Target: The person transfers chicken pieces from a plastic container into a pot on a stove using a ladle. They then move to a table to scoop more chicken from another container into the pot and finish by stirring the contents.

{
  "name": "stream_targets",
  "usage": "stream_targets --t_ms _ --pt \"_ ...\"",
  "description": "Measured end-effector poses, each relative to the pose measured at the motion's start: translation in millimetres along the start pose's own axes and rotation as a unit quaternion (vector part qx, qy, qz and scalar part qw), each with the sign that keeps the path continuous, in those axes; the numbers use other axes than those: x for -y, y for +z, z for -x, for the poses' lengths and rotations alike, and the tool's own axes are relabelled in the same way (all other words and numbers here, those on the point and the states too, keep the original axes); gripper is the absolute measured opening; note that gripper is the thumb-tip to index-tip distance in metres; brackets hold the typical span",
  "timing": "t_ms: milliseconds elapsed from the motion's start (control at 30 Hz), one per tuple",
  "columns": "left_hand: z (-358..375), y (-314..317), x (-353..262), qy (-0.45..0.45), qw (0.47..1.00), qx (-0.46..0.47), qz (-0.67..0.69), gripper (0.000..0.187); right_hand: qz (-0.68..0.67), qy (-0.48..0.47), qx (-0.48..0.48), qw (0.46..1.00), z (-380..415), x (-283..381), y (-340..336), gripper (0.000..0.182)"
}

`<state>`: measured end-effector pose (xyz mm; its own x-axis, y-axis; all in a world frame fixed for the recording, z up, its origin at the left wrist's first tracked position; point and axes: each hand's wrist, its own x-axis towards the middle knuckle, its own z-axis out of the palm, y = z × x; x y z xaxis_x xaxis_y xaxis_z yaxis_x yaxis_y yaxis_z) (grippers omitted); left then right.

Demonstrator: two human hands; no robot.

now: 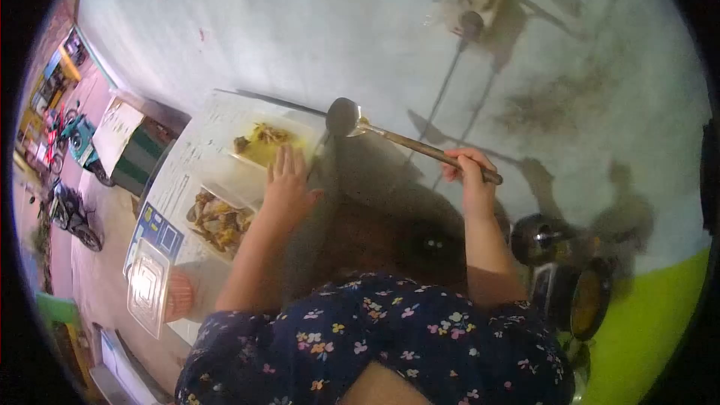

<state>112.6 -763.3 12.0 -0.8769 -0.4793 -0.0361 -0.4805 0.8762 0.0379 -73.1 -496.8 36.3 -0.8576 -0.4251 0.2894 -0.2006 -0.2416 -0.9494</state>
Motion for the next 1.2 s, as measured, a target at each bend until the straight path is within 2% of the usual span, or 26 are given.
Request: stream_targets --t_ms 100,167,300,467,567,600,700,833,933,1033,1067,1167,1200 --pt "5 -8 37 -0.042 0.998 -0.037 0.027 0.087 0.039 -0.031 0.064 0.997 -14 -8 52 0.017" --pt "1 -4 65 -0.077 0.996 -0.027 0.017 0.088 0.086 -0.063 0.105 0.989 -24 -22 88 0.014" --pt "-5 -1 103 -0.114 0.993 0.011 0.012 0.085 0.205 -0.273 0.222 0.913 -34 -33 149 0.011" --pt "-17 8 126 -0.11 0.991 0.073 0.004 0.082 0.322 -0.357 0.352 0.803 -30 -48 200 0.027" --pt "-24 23 136 -0.103 0.99 0.092 0.01 0.081 0.335 -0.333 0.392 0.789 -25 -55 217 0.027" --pt "-25 21 136 -0.101 0.989 0.109 0.015 0.082 0.317 -0.344 0.368 0.804 -28 -56 219 0.026" --pt "-29 27 141 -0.089 0.988 0.127 0.019 0.081 0.329 -0.32 0.372 0.807 -38 -45 220 0.025" --pt "-33 33 146 -0.075 0.987 0.137 0.03 0.081 0.385 -0.351 0.393 0.758 -28 -59 230 0.029" --pt "-34 39 148 -0.067 0.988 0.133 0.039 0.081 0.356 -0.306 0.364 0.804 -32 -72 227 0.027" --pt "-36 39 153 -0.062 0.99 0.117 0.046 0.08 0.272 -0.251 0.309 0.876 -41 -64 228 0.021" --pt "-35 37 154 -0.061 0.99 0.119 0.053 0.08 0.204 -0.237 0.282 0.907 -45 -73 227 0.014" --pt "-35 33 154 -0.059 0.988 0.124 0.068 0.08 0.181 -0.21 0.309 0.91 -51 -71 218 0.012" --pt "-35 35 154 -0.06 0.988 0.122 0.068 0.081 0.216 -0.238 0.313 0.894 -50 -69 218 0.012"
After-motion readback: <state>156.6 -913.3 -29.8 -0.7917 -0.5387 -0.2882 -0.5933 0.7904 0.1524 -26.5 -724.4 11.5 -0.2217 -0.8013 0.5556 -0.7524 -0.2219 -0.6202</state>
